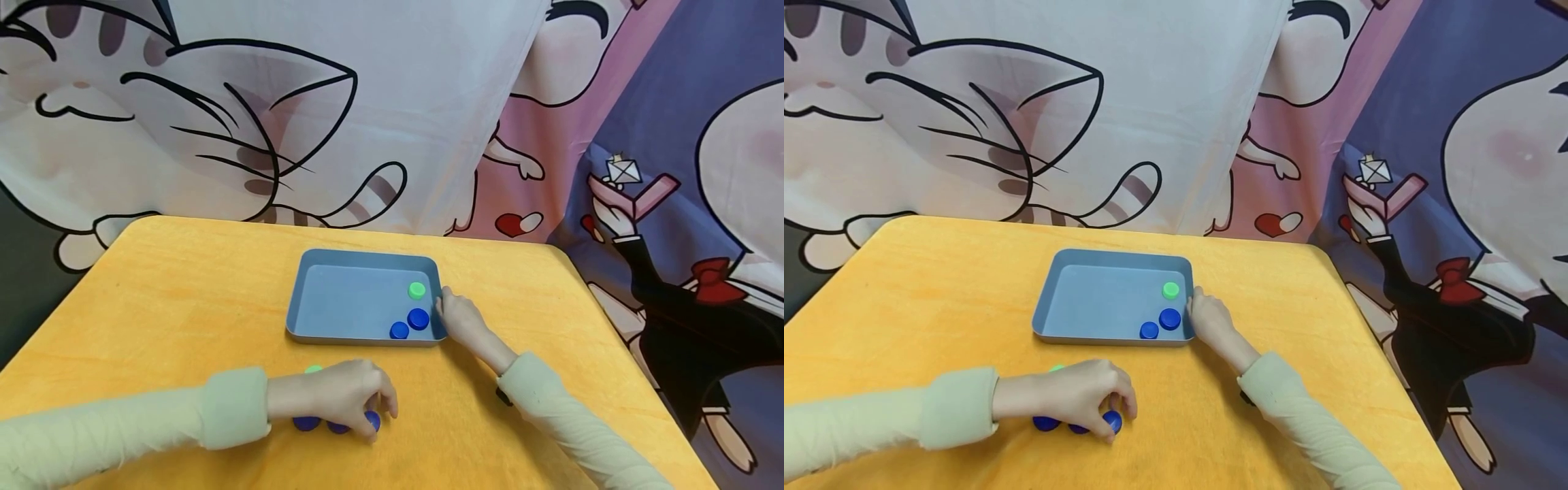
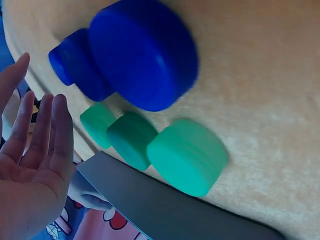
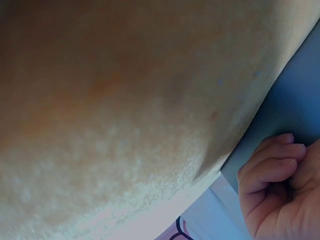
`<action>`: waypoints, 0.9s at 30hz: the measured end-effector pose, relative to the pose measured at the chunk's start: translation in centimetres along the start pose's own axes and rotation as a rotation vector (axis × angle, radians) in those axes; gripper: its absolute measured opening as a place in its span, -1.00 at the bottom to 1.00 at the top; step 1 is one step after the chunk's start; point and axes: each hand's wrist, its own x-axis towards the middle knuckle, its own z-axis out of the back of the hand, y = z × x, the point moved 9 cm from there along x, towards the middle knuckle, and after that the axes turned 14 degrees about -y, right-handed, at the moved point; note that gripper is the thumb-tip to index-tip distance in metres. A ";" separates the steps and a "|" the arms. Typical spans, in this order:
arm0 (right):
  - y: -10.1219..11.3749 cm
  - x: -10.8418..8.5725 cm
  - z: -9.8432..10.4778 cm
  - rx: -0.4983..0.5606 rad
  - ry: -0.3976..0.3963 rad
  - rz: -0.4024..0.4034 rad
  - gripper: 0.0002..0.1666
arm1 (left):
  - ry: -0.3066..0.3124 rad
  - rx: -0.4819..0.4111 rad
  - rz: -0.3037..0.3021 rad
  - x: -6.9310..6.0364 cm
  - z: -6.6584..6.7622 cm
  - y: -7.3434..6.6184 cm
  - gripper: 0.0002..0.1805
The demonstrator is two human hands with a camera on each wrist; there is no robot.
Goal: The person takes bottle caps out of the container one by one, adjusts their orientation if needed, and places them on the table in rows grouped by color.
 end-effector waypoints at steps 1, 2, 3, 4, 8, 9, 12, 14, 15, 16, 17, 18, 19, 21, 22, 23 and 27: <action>0.0 0.0 0.0 0.000 -0.003 0.002 -0.75 | -0.008 -0.024 0.016 0.1 0.2 0.0 -0.71; 0.1 0.0 0.1 -0.001 -0.006 0.006 -0.75 | -0.018 -0.040 0.022 0.2 0.4 -0.1 -0.71; 0.1 0.0 0.1 -0.002 -0.007 0.007 -0.75 | -0.032 -0.045 0.017 0.3 0.6 -0.2 -0.72; 0.1 0.0 0.1 -0.001 -0.007 0.009 -0.75 | -0.047 -0.052 0.008 0.5 0.8 -0.3 -0.72; 0.1 0.0 0.1 0.006 -0.002 0.009 -0.75 | -0.108 -0.071 -0.017 1.1 1.9 -0.5 -0.75; 0.1 0.0 0.1 0.007 0.002 0.006 -0.75 | -0.127 -0.076 -0.015 1.3 2.2 -0.4 -0.75; 0.0 -0.1 0.1 0.009 0.008 -0.002 -0.75 | -0.181 -0.084 0.013 1.8 3.0 0.0 -0.75; -0.1 -0.1 0.0 0.006 0.007 -0.009 -0.75 | -0.209 -0.094 0.035 2.1 3.6 0.4 -0.73; -0.1 -0.1 0.0 0.003 0.006 -0.012 -0.75 | -0.220 -0.106 0.039 2.3 3.8 0.5 -0.72; -0.1 -0.2 0.0 0.003 0.004 -0.014 -0.75 | -0.229 -0.115 0.039 2.5 4.0 0.5 -0.72; -0.2 -0.2 -0.1 0.001 0.008 -0.021 -0.75 | -0.236 -0.128 0.036 2.7 4.2 0.6 -0.71; -0.2 -0.2 -0.1 -0.002 0.010 -0.024 -0.75 | -0.244 -0.139 0.032 2.9 4.4 0.6 -0.71; -0.2 -0.2 -0.2 -0.005 0.013 -0.025 -0.75 | -0.252 -0.151 0.029 3.1 4.6 0.7 -0.70; -0.3 -0.2 -0.4 -0.005 0.025 -0.033 -0.74 | -0.272 -0.161 0.022 3.5 5.1 0.8 -0.69; -0.3 -0.2 -0.4 -0.005 0.029 -0.034 -0.74 | -0.280 -0.159 0.022 3.7 5.3 0.8 -0.69; -0.3 -0.1 -0.4 -0.006 0.033 -0.037 -0.73 | -0.287 -0.157 0.024 4.0 5.5 0.9 -0.68; -0.2 0.0 -0.3 -0.003 0.019 -0.031 -0.74 | -0.305 -0.155 0.037 5.2 6.5 1.3 -0.65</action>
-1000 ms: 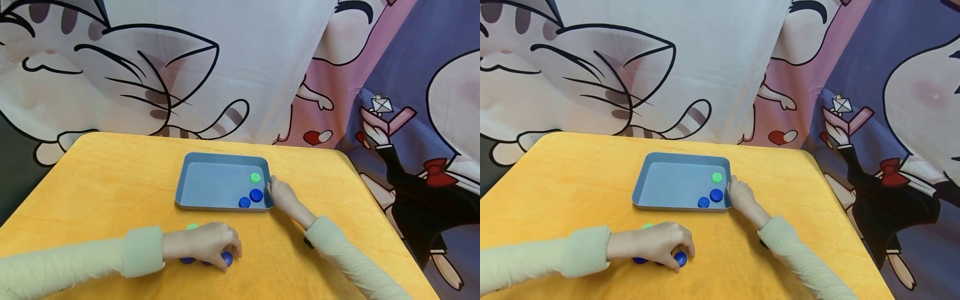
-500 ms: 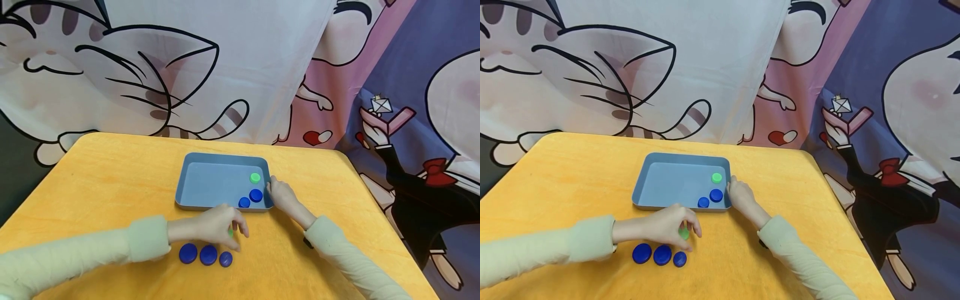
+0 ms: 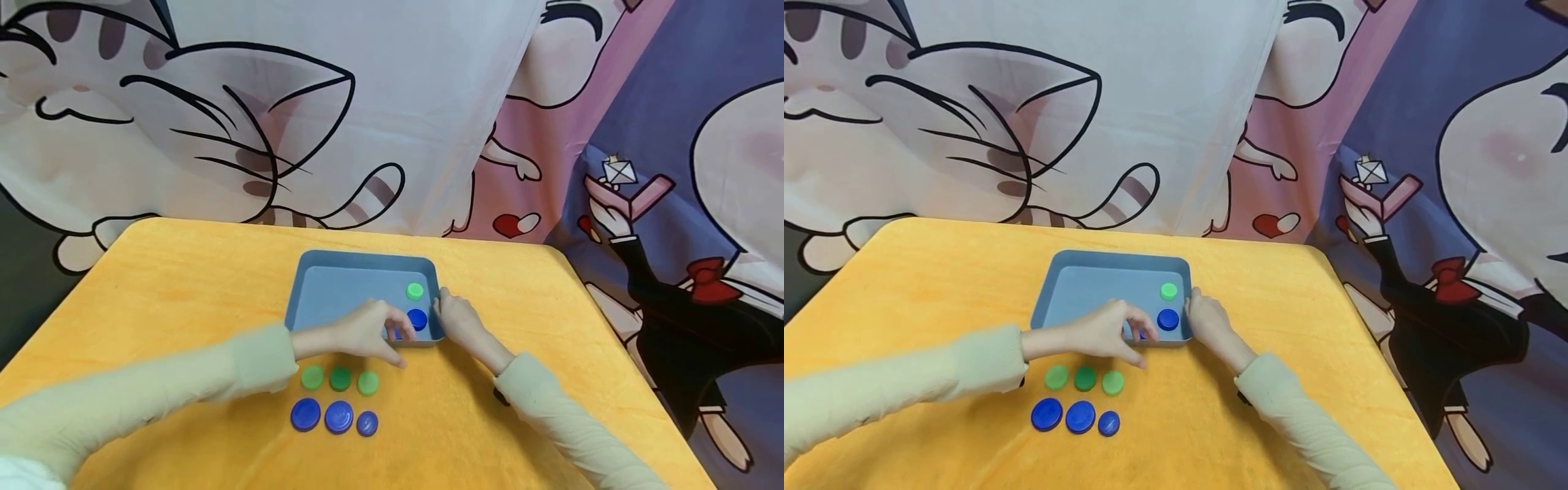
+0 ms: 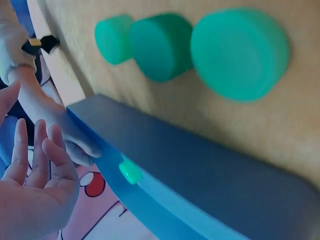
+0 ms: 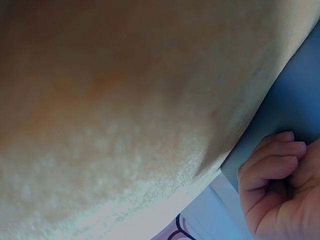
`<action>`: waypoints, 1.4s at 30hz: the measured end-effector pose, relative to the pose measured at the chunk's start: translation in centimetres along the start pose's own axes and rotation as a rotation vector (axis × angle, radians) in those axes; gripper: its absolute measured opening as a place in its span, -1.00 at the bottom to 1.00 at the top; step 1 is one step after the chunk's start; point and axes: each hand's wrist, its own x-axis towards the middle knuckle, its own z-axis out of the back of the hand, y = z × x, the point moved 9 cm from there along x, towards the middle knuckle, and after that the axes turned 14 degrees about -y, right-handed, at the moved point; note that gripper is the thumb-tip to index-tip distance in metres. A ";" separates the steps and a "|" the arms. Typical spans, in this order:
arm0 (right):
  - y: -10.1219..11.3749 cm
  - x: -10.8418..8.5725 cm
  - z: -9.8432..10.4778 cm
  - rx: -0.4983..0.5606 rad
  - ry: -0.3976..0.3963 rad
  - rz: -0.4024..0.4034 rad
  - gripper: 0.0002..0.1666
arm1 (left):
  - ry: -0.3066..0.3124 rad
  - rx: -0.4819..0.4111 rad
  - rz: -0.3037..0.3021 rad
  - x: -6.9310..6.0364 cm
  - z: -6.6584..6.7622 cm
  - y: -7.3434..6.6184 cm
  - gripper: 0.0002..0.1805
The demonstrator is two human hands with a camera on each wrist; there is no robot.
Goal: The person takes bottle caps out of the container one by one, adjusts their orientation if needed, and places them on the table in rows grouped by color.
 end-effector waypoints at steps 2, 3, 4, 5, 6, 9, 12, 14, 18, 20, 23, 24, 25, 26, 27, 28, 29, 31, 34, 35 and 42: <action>-0.1 0.1 0.1 -0.001 -0.012 -0.001 -0.74 | -0.005 -0.001 0.009 0.9 0.3 0.1 -0.64; -0.1 0.1 0.2 -0.003 -0.019 0.004 -0.74 | -0.011 0.001 0.010 1.3 0.5 0.2 -0.64; -0.2 0.1 0.2 -0.004 -0.020 0.004 -0.74 | -0.018 0.002 0.012 1.7 0.6 0.3 -0.64; -0.2 0.1 0.2 -0.008 -0.023 0.007 -0.74 | -0.024 0.001 0.018 2.1 0.8 0.5 -0.64; -0.2 0.1 0.3 -0.007 -0.025 0.011 -0.74 | -0.031 0.005 0.023 2.5 1.0 0.6 -0.64; -0.1 0.2 0.4 -0.012 -0.031 0.022 -0.74 | -0.046 0.012 0.038 3.5 1.4 1.2 -0.63; -0.1 0.2 0.4 -0.015 -0.038 0.028 -0.74 | -0.049 0.017 0.069 4.3 1.6 1.9 -0.62; 0.0 0.2 0.5 -0.018 -0.041 0.033 -0.74 | -0.052 0.024 0.080 4.8 1.6 2.3 -0.62; -0.1 0.1 0.4 -0.025 -0.037 0.028 -0.74 | -0.058 0.001 0.111 6.1 1.3 3.1 -0.60; -0.2 0.1 0.4 -0.027 -0.029 0.023 -0.74 | -0.059 -0.019 0.121 6.9 1.1 3.4 -0.58; -0.3 0.0 0.3 -0.020 -0.023 0.025 -0.74 | -0.052 -0.055 0.122 8.0 0.9 3.8 -0.55; -0.3 0.0 0.3 -0.014 -0.023 0.028 -0.74 | -0.047 -0.063 0.113 8.4 0.8 3.9 -0.53; -0.3 0.0 0.3 -0.007 -0.024 0.030 -0.74 | -0.041 -0.070 0.105 8.7 0.7 4.0 -0.51; -0.3 0.0 0.3 0.001 -0.025 0.031 -0.75 | -0.034 -0.074 0.097 8.9 0.7 4.1 -0.50; -0.3 -0.1 0.3 0.007 -0.028 0.033 -0.75 | -0.029 -0.077 0.089 9.1 0.6 4.3 -0.49; -0.2 -0.1 0.3 0.009 -0.027 0.034 -0.75 | -0.025 -0.078 0.080 9.3 0.6 4.5 -0.48; -0.2 -0.1 0.3 0.013 -0.025 0.032 -0.75 | -0.023 -0.079 0.076 9.5 0.6 4.7 -0.47; -0.1 -0.1 0.2 0.015 -0.022 0.028 -0.75 | -0.021 -0.080 0.077 9.7 0.5 5.2 -0.46; 0.0 -0.2 0.1 0.008 -0.012 0.024 -0.74 | -0.018 -0.088 0.096 10.1 0.4 6.2 -0.45; 0.0 -0.2 0.1 0.008 -0.007 0.019 -0.74 | -0.017 -0.088 0.107 10.2 0.3 6.5 -0.45; 0.1 0.0 0.0 0.024 0.006 -0.005 -0.74 | -0.004 -0.018 0.160 10.9 -0.1 8.4 -0.41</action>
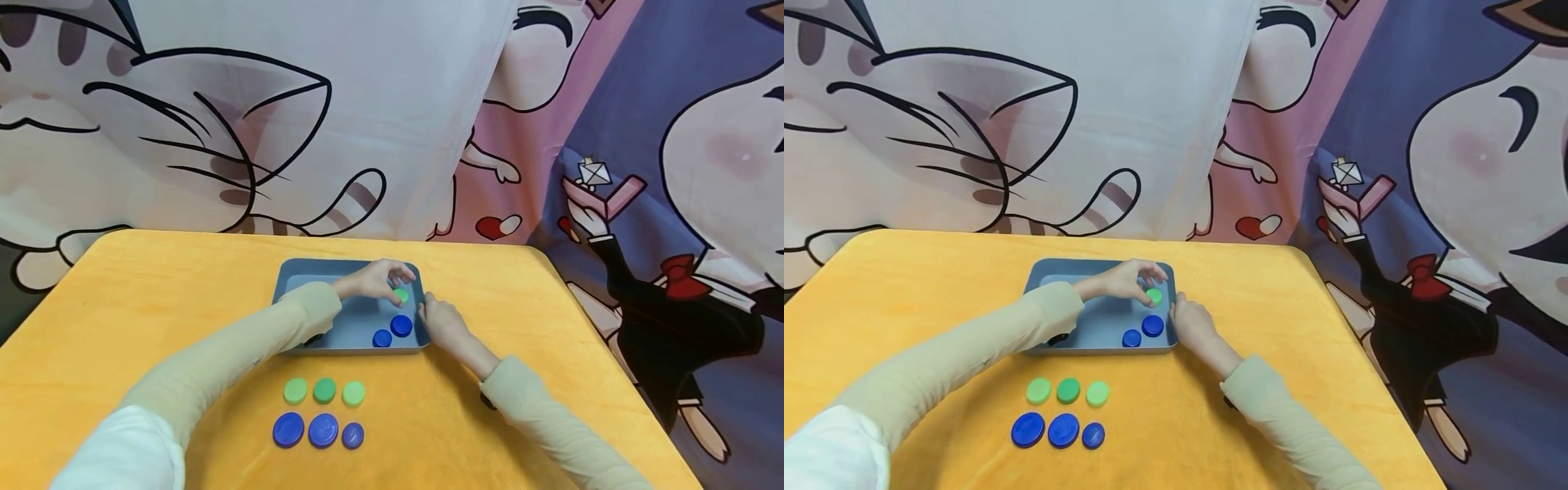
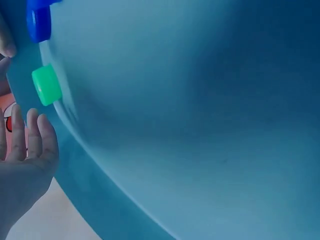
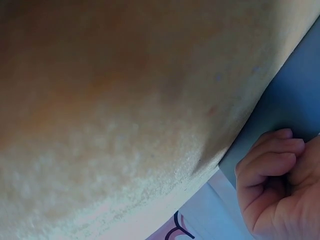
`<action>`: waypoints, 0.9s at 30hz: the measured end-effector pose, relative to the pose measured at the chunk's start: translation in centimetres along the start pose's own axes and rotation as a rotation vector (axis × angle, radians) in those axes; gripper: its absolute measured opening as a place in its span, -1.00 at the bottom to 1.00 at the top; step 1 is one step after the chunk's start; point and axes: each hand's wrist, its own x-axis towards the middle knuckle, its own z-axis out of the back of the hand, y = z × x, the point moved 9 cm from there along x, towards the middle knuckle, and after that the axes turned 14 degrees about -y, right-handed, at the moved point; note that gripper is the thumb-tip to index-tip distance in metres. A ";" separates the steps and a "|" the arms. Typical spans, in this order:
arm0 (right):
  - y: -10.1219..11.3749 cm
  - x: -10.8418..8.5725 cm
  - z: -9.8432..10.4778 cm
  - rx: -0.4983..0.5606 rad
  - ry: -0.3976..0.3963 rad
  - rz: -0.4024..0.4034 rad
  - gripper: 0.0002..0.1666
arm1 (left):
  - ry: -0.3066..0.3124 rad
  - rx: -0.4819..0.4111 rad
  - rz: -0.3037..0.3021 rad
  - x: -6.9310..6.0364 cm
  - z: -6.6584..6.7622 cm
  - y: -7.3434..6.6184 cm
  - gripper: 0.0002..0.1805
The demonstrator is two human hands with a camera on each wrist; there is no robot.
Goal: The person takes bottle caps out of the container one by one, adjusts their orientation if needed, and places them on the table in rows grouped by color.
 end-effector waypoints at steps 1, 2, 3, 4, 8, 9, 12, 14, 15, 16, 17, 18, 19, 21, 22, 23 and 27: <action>0.0 0.0 0.0 0.002 0.001 0.000 -0.75 | 0.003 0.013 0.006 0.1 -0.1 0.2 -0.40; 0.0 0.0 0.0 0.003 0.001 0.000 -0.74 | 0.007 0.020 0.016 0.2 -0.2 0.4 -0.40; 0.0 0.0 0.0 0.003 0.002 0.000 -0.74 | 0.010 0.029 0.023 0.4 -0.3 0.7 -0.40; 0.0 0.0 0.0 0.000 0.003 -0.001 -0.74 | 0.013 0.038 0.029 0.5 -0.4 0.9 -0.41; 0.2 0.0 0.0 -0.011 -0.007 0.010 -0.74 | 0.016 0.059 0.057 0.8 -0.4 1.7 -0.41; 0.2 0.0 0.1 -0.012 -0.010 0.015 -0.75 | 0.016 0.066 0.061 0.8 -0.4 1.9 -0.41; 0.3 0.0 0.1 -0.009 -0.013 0.020 -0.75 | 0.014 0.074 0.071 0.9 -0.5 2.3 -0.41; 0.2 0.0 0.0 -0.015 -0.009 0.014 -0.75 | 0.015 0.080 0.064 0.9 -0.5 2.3 -0.41; 0.2 0.0 0.0 -0.019 -0.005 0.011 -0.74 | 0.017 0.081 0.061 1.0 -0.6 2.4 -0.41; 0.1 0.1 -0.1 -0.020 0.000 0.006 -0.73 | 0.019 0.084 0.054 1.0 -0.7 2.3 -0.42; 0.1 0.1 -0.1 -0.022 0.003 0.003 -0.73 | 0.022 0.091 0.048 1.0 -0.8 2.3 -0.42; 0.1 0.1 -0.1 -0.027 0.005 0.003 -0.72 | 0.024 0.096 0.042 1.0 -0.8 2.3 -0.43; 0.0 0.2 -0.1 -0.029 0.008 0.000 -0.72 | 0.025 0.103 0.032 1.1 -0.9 2.3 -0.43; -0.1 0.2 -0.2 -0.029 0.013 -0.004 -0.72 | 0.025 0.112 0.023 1.2 -1.1 2.3 -0.45; -0.1 0.2 -0.2 -0.028 0.014 -0.006 -0.72 | 0.023 0.115 0.019 1.3 -1.1 2.3 -0.45; -0.1 0.2 -0.2 -0.028 0.014 -0.007 -0.72 | 0.019 0.117 0.013 1.3 -1.2 2.3 -0.45; 0.0 0.2 -0.1 -0.032 0.010 -0.004 -0.73 | 0.016 0.114 0.006 1.5 -1.5 2.4 -0.45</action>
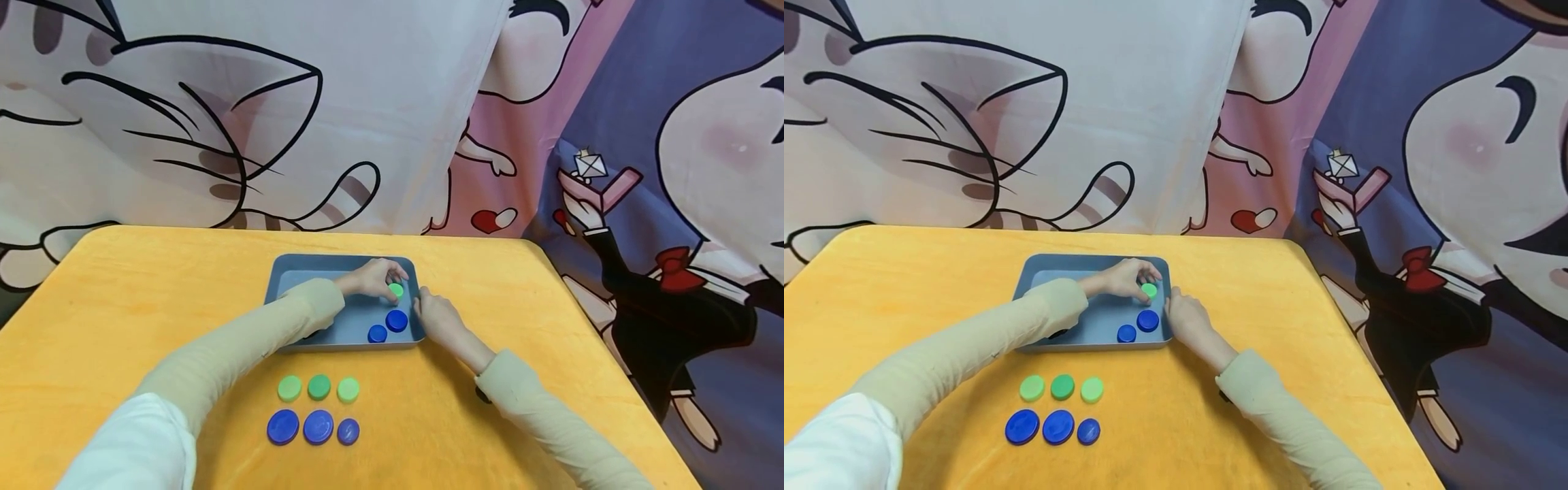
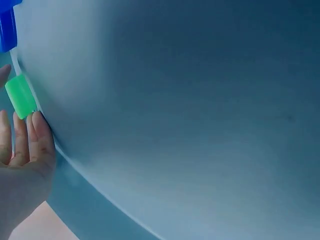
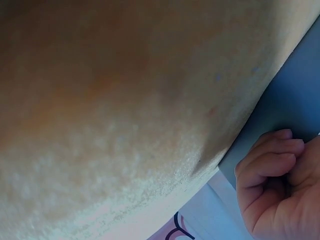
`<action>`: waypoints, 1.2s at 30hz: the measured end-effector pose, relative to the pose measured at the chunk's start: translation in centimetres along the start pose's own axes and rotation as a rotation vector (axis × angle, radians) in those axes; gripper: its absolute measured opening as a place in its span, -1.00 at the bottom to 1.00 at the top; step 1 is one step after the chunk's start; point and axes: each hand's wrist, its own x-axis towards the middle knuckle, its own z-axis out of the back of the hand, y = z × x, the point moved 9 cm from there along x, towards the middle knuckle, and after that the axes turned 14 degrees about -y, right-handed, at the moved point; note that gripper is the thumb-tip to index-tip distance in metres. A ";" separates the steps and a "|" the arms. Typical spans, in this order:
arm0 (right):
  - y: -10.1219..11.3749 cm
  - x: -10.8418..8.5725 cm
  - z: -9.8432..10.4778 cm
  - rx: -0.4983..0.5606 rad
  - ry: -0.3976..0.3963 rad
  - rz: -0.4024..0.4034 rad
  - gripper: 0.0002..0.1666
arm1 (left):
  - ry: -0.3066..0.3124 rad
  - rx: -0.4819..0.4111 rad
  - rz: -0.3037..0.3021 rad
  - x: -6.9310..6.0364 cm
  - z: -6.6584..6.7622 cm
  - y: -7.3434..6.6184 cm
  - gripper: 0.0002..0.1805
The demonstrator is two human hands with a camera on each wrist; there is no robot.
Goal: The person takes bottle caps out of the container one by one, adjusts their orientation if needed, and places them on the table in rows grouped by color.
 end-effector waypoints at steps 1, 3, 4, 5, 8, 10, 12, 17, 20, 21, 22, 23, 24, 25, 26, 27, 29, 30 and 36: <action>0.0 0.0 0.0 0.000 -0.001 0.001 -0.73 | 0.000 0.005 -0.002 0.0 0.0 0.0 -0.46; 0.1 0.0 0.0 -0.001 0.001 0.002 -0.73 | 0.004 0.018 0.003 0.0 -0.1 -0.1 -0.46; 0.1 0.1 0.0 -0.003 0.003 0.002 -0.73 | 0.005 0.027 0.003 0.0 -0.2 -0.2 -0.46; 0.1 0.1 0.0 -0.001 0.005 0.000 -0.73 | 0.006 0.036 0.003 0.0 -0.2 -0.2 -0.47; 0.0 0.1 -0.1 -0.003 0.011 -0.005 -0.73 | 0.006 0.053 0.008 -0.1 -0.3 -0.3 -0.49; 0.1 0.1 -0.1 -0.004 0.011 -0.004 -0.73 | 0.002 0.061 0.009 -0.1 -0.2 -0.4 -0.51; 0.1 0.1 -0.1 -0.004 0.006 0.000 -0.73 | -0.004 0.069 0.010 -0.1 -0.2 -0.4 -0.54; 0.2 0.1 0.0 -0.004 -0.005 0.014 -0.73 | -0.019 0.098 -0.004 -0.1 -0.1 -0.3 -0.58; 0.2 0.0 0.0 -0.001 0.003 0.011 -0.74 | -0.022 0.103 -0.001 -0.1 -0.2 -0.1 -0.59; 0.2 0.0 0.0 -0.001 0.006 0.009 -0.74 | -0.021 0.104 0.003 -0.1 -0.2 -0.1 -0.59; 0.1 0.0 -0.1 0.000 0.010 0.007 -0.74 | -0.021 0.103 0.008 -0.2 -0.2 0.0 -0.59; 0.1 0.0 -0.1 0.001 0.015 0.004 -0.73 | -0.021 0.104 0.009 -0.2 -0.2 0.0 -0.59; 0.1 0.0 -0.1 0.003 0.019 -0.002 -0.73 | -0.024 0.106 0.010 -0.2 -0.2 0.0 -0.59; 0.0 0.0 -0.2 0.004 0.022 -0.004 -0.73 | -0.025 0.109 0.010 -0.2 -0.2 0.0 -0.59; 0.0 0.0 -0.2 0.003 0.023 -0.007 -0.73 | -0.024 0.110 0.013 -0.2 -0.2 0.0 -0.59; -0.1 0.0 -0.1 0.003 0.023 -0.008 -0.73 | -0.025 0.113 0.010 -0.2 -0.2 0.0 -0.60; 0.0 -0.1 -0.1 0.004 0.021 -0.007 -0.73 | -0.028 0.113 0.010 -0.3 -0.2 -0.1 -0.60; 0.0 -0.1 -0.1 0.003 0.021 -0.005 -0.73 | -0.032 0.115 0.010 -0.3 -0.1 -0.1 -0.61; 0.0 -0.1 -0.1 0.003 0.025 -0.007 -0.73 | -0.055 0.118 0.025 -0.7 0.2 -0.4 -0.61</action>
